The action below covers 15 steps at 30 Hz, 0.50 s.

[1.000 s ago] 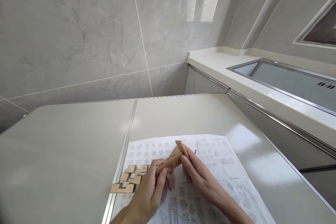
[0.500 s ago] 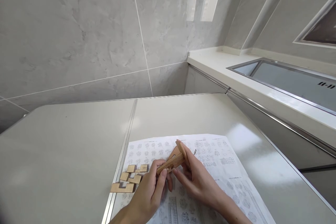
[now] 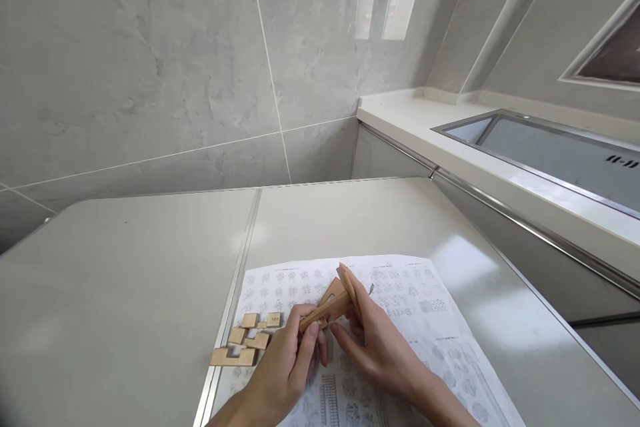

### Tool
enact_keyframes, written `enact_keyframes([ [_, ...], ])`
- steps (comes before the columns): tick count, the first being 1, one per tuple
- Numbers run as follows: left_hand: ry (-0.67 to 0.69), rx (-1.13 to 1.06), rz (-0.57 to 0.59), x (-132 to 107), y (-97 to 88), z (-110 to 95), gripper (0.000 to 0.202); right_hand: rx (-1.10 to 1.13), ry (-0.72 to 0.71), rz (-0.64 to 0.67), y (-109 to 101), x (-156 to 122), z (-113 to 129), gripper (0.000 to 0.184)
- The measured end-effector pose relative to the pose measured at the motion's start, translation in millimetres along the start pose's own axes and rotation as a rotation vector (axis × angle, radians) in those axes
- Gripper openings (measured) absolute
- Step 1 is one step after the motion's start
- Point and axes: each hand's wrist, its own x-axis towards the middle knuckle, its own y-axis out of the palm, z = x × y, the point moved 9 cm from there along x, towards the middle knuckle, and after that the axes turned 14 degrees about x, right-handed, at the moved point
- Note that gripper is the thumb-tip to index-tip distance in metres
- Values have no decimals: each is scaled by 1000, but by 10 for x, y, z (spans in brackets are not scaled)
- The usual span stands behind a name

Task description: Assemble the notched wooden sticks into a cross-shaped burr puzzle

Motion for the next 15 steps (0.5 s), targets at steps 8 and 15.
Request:
enact_keyframes([
  [8, 34, 25, -6, 16, -17, -46, 34, -1, 20, -1, 3, -9, -33, 75],
  [15, 23, 60, 9, 12, -11, -43, 35, -98, -19, 12, -7, 0, 8, 73],
])
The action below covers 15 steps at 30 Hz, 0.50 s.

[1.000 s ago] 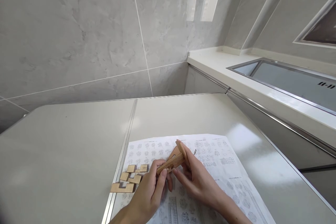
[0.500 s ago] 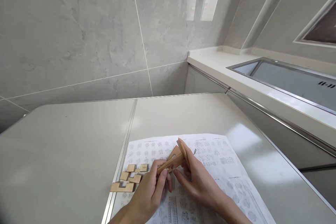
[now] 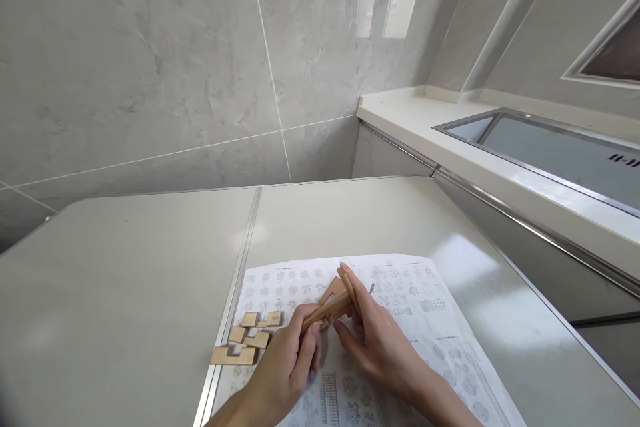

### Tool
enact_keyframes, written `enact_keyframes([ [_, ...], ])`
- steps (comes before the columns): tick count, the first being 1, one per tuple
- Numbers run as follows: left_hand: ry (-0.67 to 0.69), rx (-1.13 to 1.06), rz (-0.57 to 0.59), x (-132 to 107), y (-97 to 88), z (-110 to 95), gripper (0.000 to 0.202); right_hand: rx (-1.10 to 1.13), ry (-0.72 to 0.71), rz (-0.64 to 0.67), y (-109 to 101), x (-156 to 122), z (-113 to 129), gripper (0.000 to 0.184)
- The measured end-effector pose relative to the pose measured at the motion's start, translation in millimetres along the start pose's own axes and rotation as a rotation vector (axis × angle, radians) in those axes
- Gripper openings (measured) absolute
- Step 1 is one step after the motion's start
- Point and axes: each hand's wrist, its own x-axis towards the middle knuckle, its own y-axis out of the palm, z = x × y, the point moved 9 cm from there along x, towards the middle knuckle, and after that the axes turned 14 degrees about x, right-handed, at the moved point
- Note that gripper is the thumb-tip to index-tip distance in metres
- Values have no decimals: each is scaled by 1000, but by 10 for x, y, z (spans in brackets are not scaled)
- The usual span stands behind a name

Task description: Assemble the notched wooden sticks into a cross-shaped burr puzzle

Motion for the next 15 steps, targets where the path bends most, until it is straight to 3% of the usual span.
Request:
enact_keyframes([
  [15, -39, -46, 50, -16, 48, 46, 41, -9, 16, 34, 49, -12, -36, 76],
])
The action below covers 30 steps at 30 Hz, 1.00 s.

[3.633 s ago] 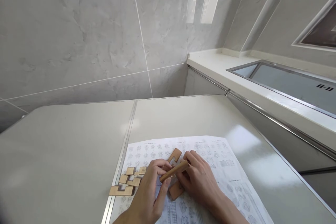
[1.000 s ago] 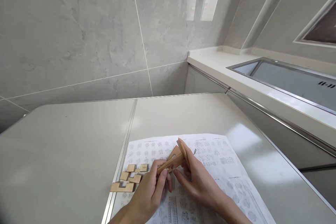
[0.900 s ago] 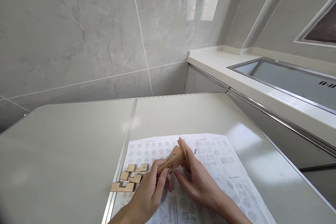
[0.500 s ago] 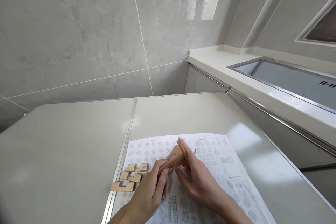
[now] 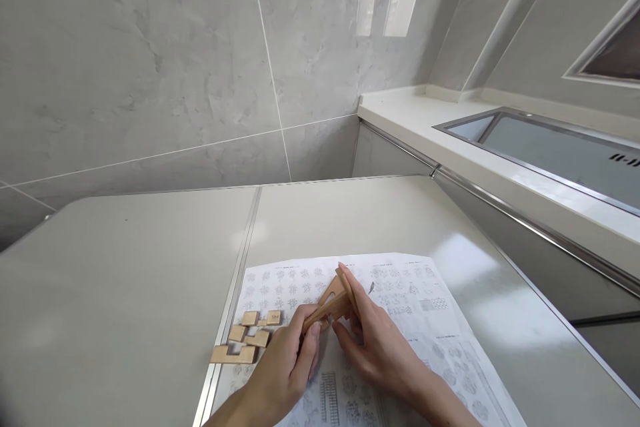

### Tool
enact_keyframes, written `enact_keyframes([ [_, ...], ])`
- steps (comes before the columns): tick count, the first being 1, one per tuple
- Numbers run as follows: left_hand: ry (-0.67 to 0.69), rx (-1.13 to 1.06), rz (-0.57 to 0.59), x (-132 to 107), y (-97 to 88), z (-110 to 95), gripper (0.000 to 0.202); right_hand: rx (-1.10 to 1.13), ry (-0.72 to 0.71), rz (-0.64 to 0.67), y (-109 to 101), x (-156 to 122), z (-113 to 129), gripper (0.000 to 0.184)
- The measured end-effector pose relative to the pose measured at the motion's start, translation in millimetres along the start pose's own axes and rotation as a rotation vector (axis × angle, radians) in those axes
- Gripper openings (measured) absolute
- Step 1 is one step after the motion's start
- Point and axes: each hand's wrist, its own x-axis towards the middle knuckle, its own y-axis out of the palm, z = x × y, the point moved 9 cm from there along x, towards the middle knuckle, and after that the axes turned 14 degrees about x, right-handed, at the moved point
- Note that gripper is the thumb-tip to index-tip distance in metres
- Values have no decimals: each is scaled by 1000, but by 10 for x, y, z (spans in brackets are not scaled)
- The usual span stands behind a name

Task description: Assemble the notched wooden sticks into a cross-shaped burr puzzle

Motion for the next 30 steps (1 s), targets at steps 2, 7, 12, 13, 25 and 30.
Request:
enact_keyframes([
  [2, 6, 9, -6, 2, -11, -9, 41, 3, -4, 1, -6, 2, 16, 74],
  [7, 32, 16, -19, 8, -31, -39, 40, -2, -10, 8, -7, 10, 49, 70],
  [12, 29, 22, -13, 8, -32, -39, 39, -5, -2, 9, 15, 22, 41, 69],
  [13, 23, 22, -10, 7, -29, -33, 39, -4, -1, 7, 20, 23, 36, 69],
  [25, 20, 25, -10, 1, -28, -37, 40, -26, -15, 1, 5, 23, 48, 67],
  [30, 8, 34, -4, 6, -22, -17, 39, -40, -39, 0, 27, 11, 20, 69],
])
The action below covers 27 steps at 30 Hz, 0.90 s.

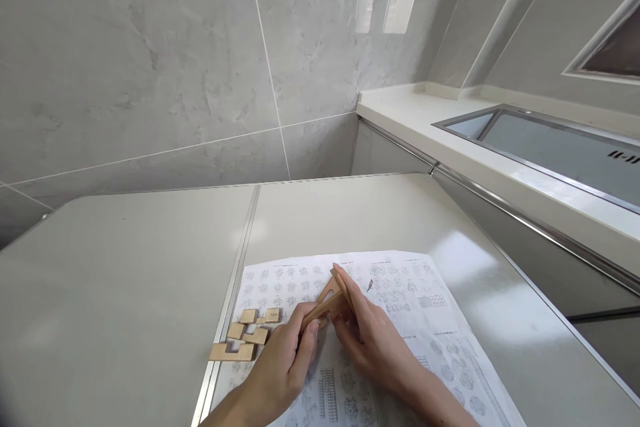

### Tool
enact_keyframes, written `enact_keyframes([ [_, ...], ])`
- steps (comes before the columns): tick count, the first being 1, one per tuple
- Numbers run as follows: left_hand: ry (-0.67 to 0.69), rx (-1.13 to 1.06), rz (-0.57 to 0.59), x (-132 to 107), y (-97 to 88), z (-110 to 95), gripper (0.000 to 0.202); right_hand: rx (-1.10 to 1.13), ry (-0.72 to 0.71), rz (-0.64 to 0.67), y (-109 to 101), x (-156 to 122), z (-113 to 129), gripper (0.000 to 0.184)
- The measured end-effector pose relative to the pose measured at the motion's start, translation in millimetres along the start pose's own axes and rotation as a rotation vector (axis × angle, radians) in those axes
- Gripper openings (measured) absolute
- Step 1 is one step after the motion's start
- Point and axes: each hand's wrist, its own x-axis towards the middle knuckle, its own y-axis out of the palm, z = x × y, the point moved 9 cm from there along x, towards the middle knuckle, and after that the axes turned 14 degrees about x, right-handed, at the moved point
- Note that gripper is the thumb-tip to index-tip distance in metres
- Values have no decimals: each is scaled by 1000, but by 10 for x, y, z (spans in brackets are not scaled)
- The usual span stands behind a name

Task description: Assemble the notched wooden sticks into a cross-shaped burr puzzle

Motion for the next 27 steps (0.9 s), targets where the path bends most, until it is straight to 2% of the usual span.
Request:
enact_keyframes([
  [7, 15, 14, -17, 3, -15, -22, 37, -42, -50, -53, -19, -13, -19, 67],
  [21, 38, 49, -24, 9, -35, -83, 39, -17, 24, -2, 42, -12, -30, 66],
  [27, 31, 42, -34, 4, -35, -69, 40, -26, 2, 5, 39, 6, -10, 68],
])
